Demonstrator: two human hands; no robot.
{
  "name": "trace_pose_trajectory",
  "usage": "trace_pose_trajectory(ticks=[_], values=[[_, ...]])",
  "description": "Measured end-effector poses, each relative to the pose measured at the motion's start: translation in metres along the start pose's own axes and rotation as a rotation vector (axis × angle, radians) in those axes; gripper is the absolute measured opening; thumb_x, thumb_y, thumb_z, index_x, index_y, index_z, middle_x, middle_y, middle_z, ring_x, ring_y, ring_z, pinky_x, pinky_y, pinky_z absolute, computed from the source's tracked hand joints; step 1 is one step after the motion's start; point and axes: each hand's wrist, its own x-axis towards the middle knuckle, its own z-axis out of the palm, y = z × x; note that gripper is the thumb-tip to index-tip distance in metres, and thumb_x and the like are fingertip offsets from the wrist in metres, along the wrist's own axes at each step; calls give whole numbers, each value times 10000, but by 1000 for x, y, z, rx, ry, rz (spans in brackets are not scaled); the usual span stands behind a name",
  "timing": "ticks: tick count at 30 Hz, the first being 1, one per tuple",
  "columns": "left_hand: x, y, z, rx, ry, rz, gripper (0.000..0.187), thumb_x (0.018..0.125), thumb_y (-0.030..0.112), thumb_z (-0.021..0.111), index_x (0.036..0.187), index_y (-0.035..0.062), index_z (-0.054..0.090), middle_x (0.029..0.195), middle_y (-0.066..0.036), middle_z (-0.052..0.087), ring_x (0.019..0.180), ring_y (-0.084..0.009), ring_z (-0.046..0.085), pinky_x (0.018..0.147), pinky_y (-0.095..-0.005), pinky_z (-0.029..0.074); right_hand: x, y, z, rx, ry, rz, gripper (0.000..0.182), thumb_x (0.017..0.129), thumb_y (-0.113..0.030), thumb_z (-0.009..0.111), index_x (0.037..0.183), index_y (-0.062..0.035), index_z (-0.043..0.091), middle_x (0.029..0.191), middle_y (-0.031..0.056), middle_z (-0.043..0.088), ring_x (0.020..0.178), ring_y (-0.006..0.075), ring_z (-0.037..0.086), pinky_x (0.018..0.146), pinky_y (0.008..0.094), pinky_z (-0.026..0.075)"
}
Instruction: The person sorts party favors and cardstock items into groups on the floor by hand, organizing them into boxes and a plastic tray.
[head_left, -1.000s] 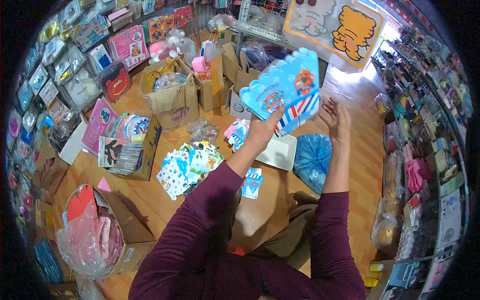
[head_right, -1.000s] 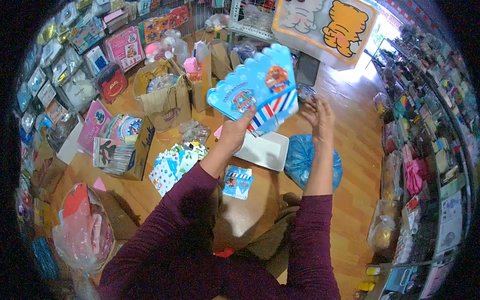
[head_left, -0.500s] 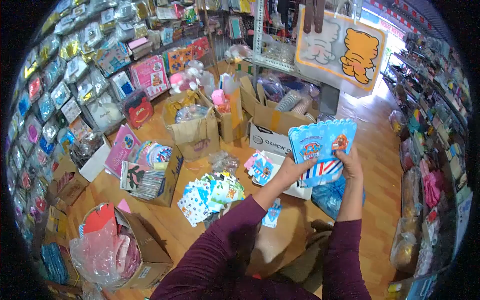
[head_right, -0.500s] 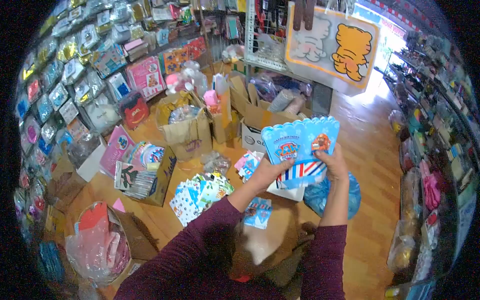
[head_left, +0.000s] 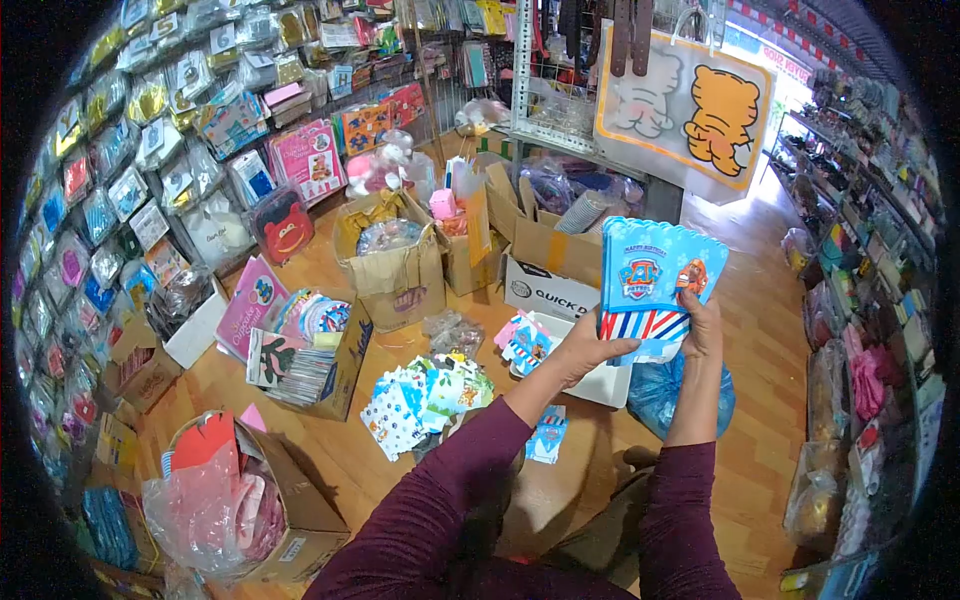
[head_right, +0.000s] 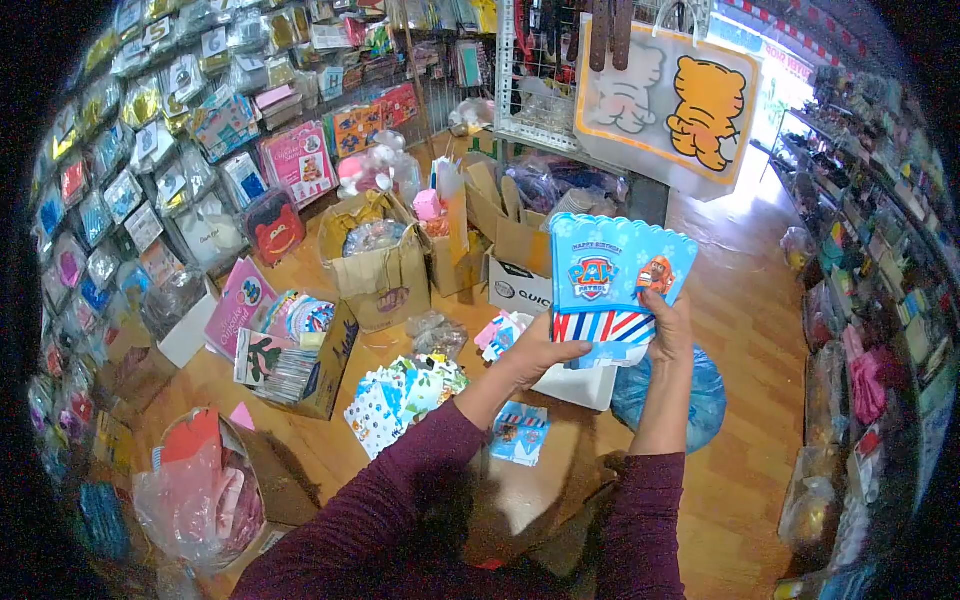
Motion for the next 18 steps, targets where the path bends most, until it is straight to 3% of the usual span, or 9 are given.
trace_pose_trajectory(ticks=[5,12,18], values=[[1,-2,-4,79,82,-115,454,694,159,689,1080,25,490,966,-55,573,821,-95,548,687,-238,458,1,4,1,-4,-14,-9,476,630,-119,727,1034,-13,501,933,78,582,810,171,579,722,308,478],[2,-6,-3,46,59,-133,482,695,154,688,1105,30,468,992,-59,565,830,-110,552,714,-246,456,0,-1,2,-29,-19,-6,427,647,-110,712,1015,-21,514,924,62,584,800,153,574,729,293,469],[0,2,1,-24,-32,-129,488,693,72,669,1123,32,443,1040,-82,548,926,-159,554,728,-304,514,0,-5,3,-87,-20,20,385,649,-103,706,983,-22,535,890,56,595,770,138,577,696,282,476]])
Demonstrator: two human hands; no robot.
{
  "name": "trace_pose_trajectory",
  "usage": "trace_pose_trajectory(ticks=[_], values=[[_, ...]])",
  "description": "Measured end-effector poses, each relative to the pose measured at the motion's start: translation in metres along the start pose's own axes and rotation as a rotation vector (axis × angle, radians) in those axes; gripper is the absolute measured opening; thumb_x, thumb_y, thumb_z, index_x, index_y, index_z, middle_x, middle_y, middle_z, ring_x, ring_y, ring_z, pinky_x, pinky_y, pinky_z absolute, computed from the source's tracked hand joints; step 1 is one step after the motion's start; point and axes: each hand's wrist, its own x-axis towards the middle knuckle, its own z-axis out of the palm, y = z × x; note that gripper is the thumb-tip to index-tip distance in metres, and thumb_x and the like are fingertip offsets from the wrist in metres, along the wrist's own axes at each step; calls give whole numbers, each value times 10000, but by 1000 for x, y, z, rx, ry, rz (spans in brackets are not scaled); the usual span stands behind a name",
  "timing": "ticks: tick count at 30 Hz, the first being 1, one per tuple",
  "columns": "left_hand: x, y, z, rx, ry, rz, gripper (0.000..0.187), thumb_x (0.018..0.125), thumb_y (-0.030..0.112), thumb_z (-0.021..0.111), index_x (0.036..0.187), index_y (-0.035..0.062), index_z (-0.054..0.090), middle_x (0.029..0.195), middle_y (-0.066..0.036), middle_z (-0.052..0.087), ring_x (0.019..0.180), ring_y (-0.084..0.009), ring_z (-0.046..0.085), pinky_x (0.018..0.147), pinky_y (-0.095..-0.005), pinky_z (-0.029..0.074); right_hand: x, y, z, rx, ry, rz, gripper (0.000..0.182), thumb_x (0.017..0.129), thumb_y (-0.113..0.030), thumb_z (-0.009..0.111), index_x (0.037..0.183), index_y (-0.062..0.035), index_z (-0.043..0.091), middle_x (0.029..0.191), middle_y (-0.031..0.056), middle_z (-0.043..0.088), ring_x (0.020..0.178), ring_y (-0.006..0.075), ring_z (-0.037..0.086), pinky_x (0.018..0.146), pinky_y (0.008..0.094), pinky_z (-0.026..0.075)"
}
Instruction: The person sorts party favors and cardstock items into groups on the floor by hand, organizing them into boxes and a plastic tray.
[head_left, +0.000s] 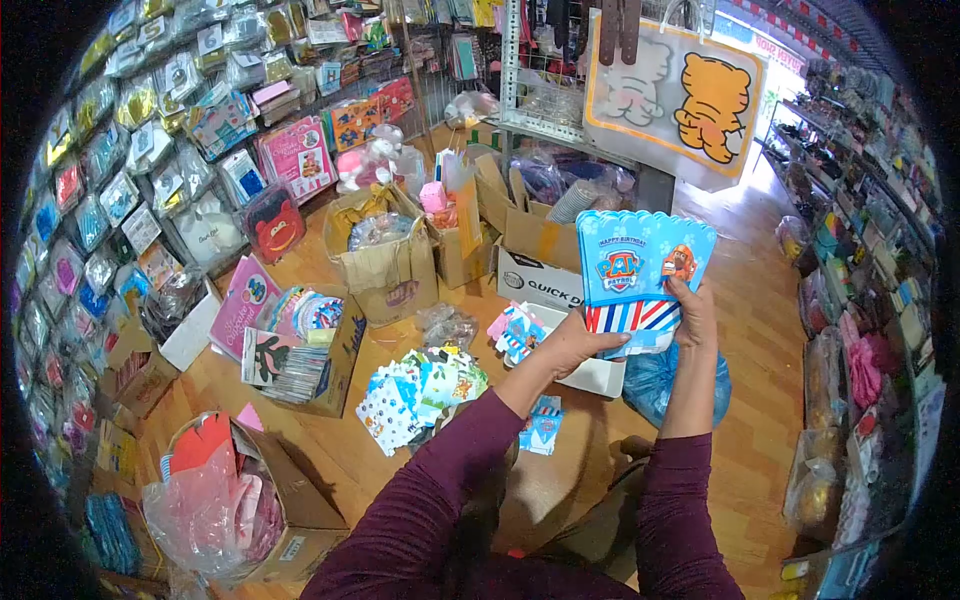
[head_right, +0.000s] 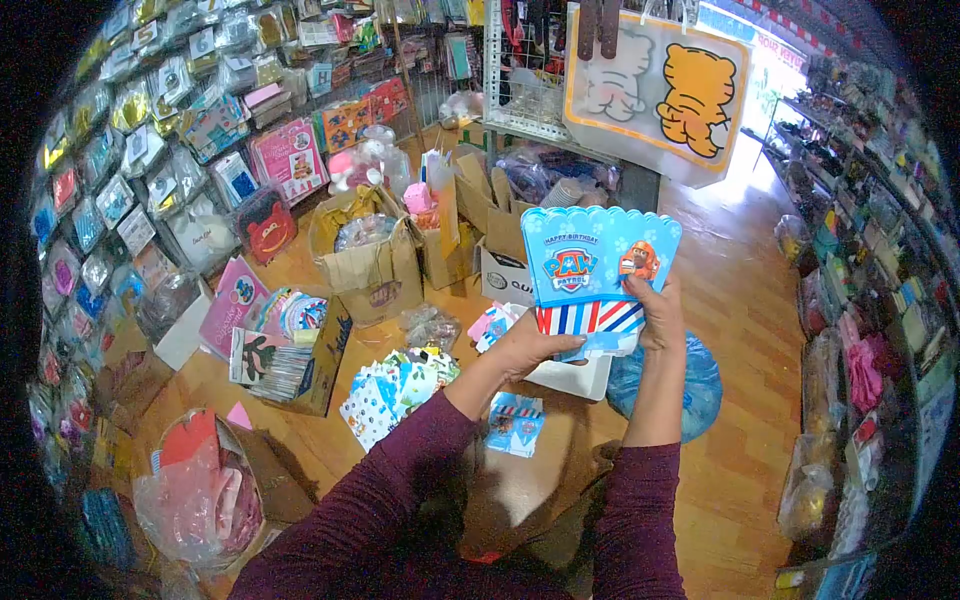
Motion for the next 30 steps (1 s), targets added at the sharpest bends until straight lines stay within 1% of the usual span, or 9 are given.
trace_pose_trajectory(ticks=[2,5,10,18,28,30], values=[[-1,2,1,-52,-11,-24,509,702,41,649,1150,34,408,1068,-99,529,949,-197,549,693,-348,543,0,-1,2,-8,12,-13,372,652,-96,701,977,-18,537,885,58,596,760,138,578,688,280,479],[0,0,2,-80,28,-41,525,716,38,635,1174,44,377,1081,-109,516,936,-215,553,670,-366,551,-2,-4,7,-21,26,-22,350,658,-83,693,965,-8,541,877,63,598,744,136,580,676,276,482],[1,-3,1,-99,43,-32,507,726,31,622,1168,49,374,1082,-111,512,925,-217,555,648,-363,555,-1,-3,4,-44,26,-5,331,663,-71,686,952,4,545,870,68,600,734,131,580,674,272,482],[-1,-2,4,-127,57,-40,485,732,25,616,1156,53,381,1063,-104,521,922,-221,554,622,-360,559,0,-3,1,-91,18,-6,312,672,-103,683,939,-5,554,855,56,602,730,117,573,669,255,463],[-2,-8,8,-96,83,30,471,731,73,627,1142,42,401,1034,-100,537,886,-197,569,584,-323,556,-4,-7,10,-79,11,-9,318,675,-96,673,954,-5,550,865,62,599,742,123,572,679,261,462],[-4,-5,11,-110,76,39,461,729,72,629,1134,38,411,1023,-96,542,874,-191,573,583,-321,556,-5,-9,12,-70,43,3,338,674,-95,673,972,-5,540,879,68,596,750,131,574,689,268,463]])
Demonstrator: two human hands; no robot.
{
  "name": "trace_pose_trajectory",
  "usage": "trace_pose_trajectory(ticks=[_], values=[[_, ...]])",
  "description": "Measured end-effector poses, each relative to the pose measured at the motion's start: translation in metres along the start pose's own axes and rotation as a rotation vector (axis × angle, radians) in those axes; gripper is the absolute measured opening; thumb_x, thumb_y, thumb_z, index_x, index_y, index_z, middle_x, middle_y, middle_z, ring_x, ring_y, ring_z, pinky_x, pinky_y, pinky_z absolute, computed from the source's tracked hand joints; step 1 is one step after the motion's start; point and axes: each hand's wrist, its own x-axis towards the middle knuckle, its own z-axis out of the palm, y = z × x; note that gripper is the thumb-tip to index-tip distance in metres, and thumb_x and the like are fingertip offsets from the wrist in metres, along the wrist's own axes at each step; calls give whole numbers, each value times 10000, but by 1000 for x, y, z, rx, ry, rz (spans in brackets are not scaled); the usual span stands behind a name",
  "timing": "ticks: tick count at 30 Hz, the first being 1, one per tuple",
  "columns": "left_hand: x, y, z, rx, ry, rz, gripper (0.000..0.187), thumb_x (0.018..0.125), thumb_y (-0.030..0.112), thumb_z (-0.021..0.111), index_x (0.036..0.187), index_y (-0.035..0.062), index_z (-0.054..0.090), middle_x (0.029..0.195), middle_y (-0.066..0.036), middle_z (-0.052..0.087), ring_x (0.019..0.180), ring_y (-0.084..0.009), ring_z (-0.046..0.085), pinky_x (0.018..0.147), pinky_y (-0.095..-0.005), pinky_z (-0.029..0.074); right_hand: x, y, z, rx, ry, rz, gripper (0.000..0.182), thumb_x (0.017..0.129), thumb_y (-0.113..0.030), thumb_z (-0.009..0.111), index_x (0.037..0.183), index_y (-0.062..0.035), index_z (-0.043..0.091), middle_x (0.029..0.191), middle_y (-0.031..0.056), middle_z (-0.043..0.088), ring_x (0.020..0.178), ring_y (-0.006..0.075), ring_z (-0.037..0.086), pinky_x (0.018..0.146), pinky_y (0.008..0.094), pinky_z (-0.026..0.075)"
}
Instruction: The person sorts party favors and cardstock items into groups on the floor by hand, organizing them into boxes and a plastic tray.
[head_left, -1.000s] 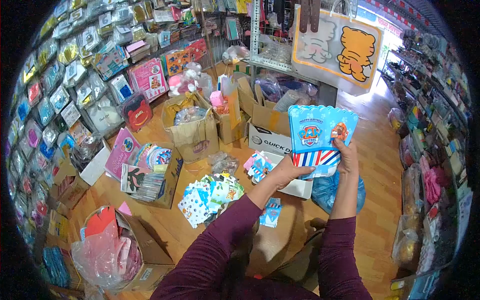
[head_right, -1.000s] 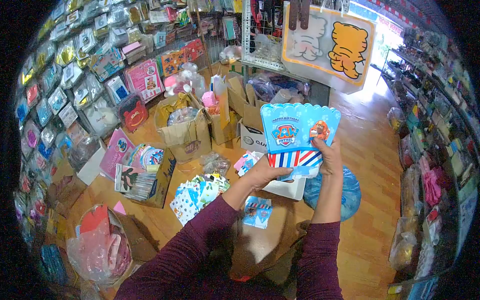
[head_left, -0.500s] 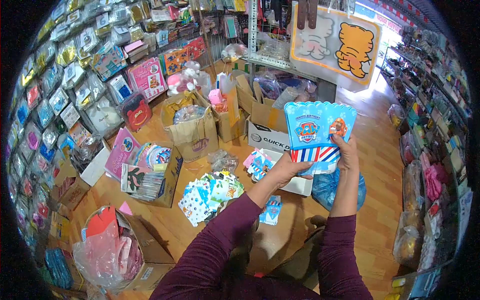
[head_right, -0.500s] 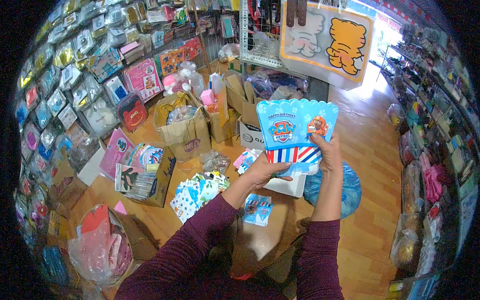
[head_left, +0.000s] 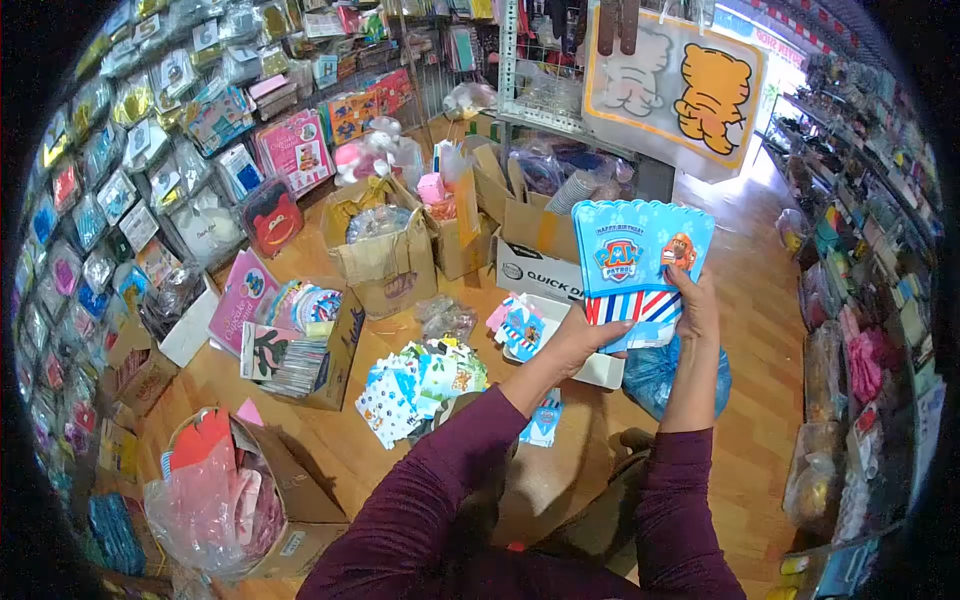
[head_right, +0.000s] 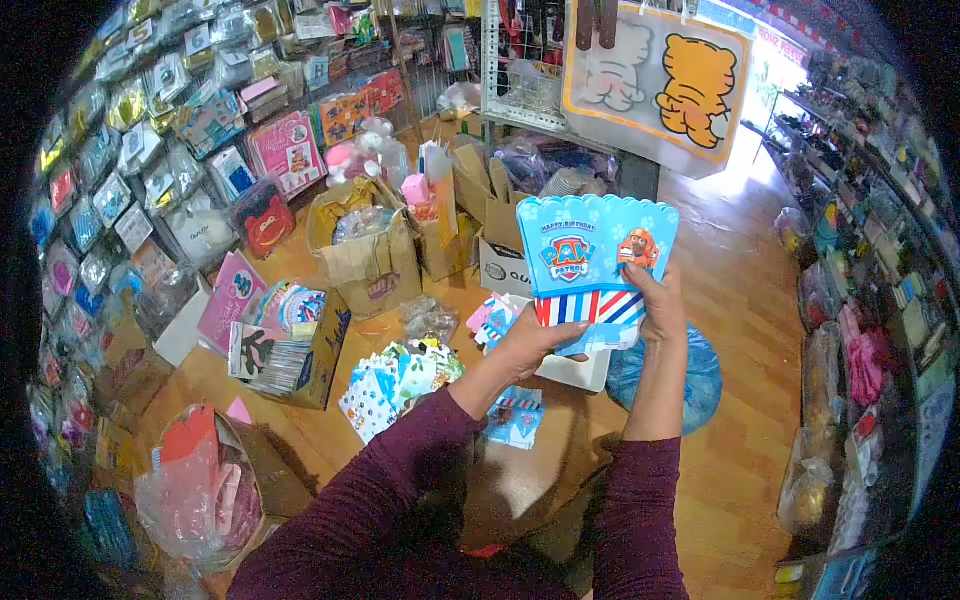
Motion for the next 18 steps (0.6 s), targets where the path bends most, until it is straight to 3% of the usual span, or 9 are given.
trace_pose_trajectory(ticks=[18], values=[[0,0,3,3,45,-10,395,752,80,617,1107,22,456,1010,-93,556,845,-183,586,569,-308,557,1,0,0,-32,-1,-27,358,662,-103,697,971,-12,542,876,62,600,747,125,573,689,265,463]])
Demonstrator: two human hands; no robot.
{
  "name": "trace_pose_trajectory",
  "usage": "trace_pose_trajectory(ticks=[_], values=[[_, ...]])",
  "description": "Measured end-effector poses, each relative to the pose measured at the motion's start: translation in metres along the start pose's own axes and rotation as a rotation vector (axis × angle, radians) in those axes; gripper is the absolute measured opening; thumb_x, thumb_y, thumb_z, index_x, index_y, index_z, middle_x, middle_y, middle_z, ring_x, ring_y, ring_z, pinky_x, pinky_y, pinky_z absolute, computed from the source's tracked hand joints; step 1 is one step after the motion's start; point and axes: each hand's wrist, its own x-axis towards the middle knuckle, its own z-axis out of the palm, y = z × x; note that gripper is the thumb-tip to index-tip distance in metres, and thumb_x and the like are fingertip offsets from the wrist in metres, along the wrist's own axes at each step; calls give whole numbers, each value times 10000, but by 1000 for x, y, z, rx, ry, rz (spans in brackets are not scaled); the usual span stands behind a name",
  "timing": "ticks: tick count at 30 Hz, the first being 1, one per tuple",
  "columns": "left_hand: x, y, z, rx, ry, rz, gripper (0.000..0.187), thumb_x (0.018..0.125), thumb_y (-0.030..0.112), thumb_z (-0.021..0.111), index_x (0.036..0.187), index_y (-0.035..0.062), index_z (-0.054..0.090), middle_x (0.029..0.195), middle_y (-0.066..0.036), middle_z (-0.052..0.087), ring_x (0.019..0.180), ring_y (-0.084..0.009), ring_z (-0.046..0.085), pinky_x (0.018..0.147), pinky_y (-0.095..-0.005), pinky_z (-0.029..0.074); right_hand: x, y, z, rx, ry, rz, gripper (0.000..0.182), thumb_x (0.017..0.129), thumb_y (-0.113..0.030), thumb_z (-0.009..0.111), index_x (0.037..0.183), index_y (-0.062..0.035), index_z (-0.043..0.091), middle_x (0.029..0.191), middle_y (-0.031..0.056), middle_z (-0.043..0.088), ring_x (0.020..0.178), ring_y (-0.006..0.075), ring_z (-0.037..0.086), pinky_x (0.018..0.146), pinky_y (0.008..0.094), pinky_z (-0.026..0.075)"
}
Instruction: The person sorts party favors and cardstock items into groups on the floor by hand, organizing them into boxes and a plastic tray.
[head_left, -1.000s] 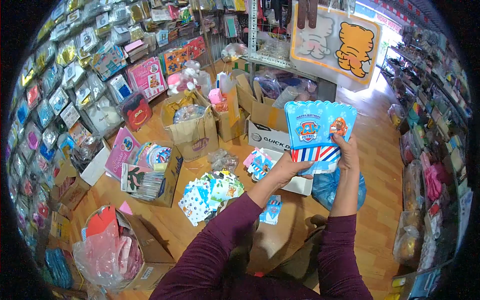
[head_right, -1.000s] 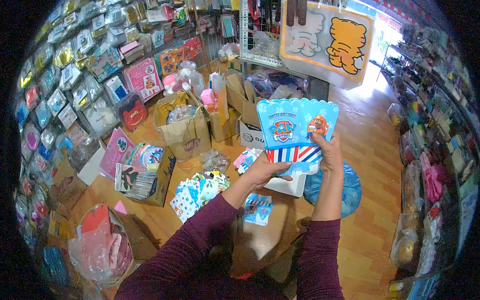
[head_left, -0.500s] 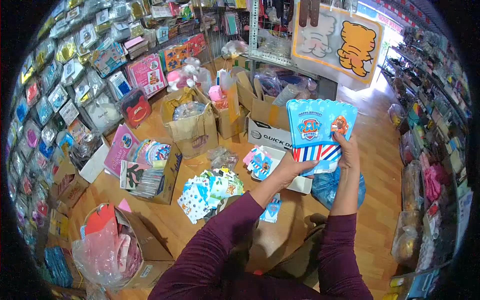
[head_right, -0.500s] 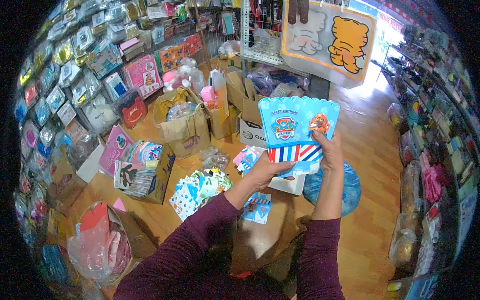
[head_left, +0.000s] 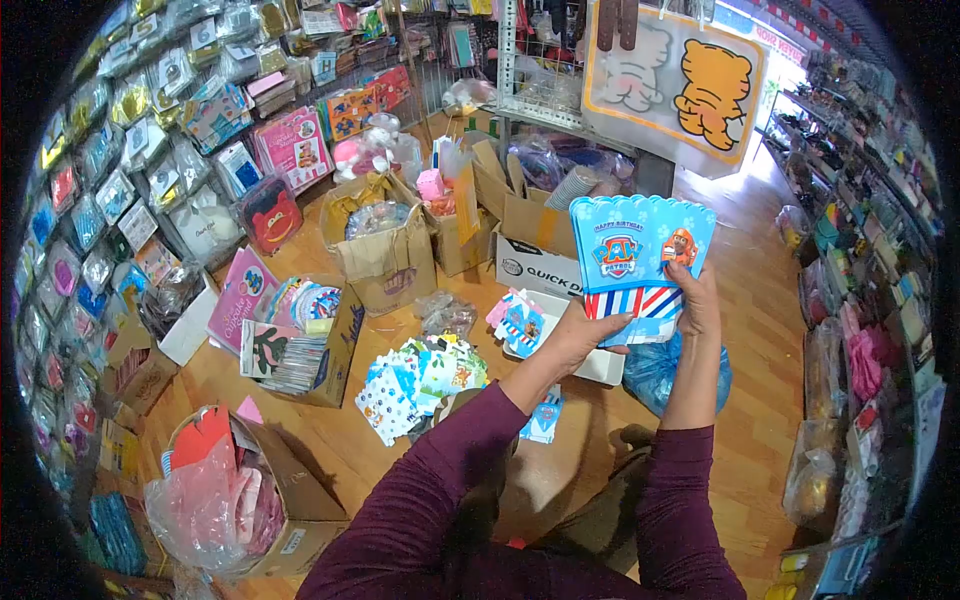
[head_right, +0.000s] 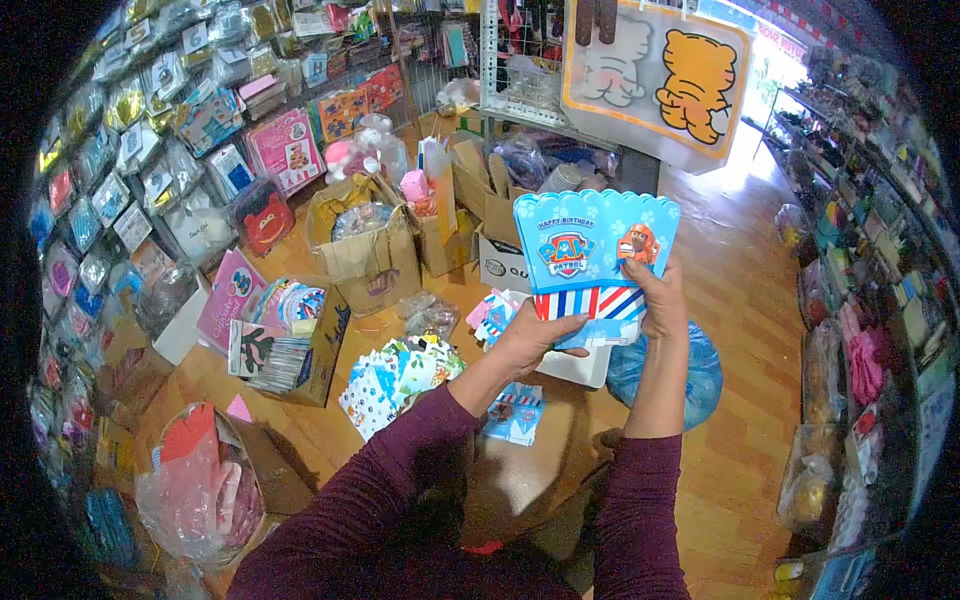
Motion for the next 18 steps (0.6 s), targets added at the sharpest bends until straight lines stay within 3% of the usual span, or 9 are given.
trace_pose_trajectory(ticks=[18], values=[[-1,3,1,9,20,-8,410,736,88,636,1097,20,454,1003,-100,554,851,-196,584,570,-318,562,-1,-2,3,-18,-21,-6,402,660,-123,691,1003,1,521,905,74,594,769,146,578,697,284,472]])
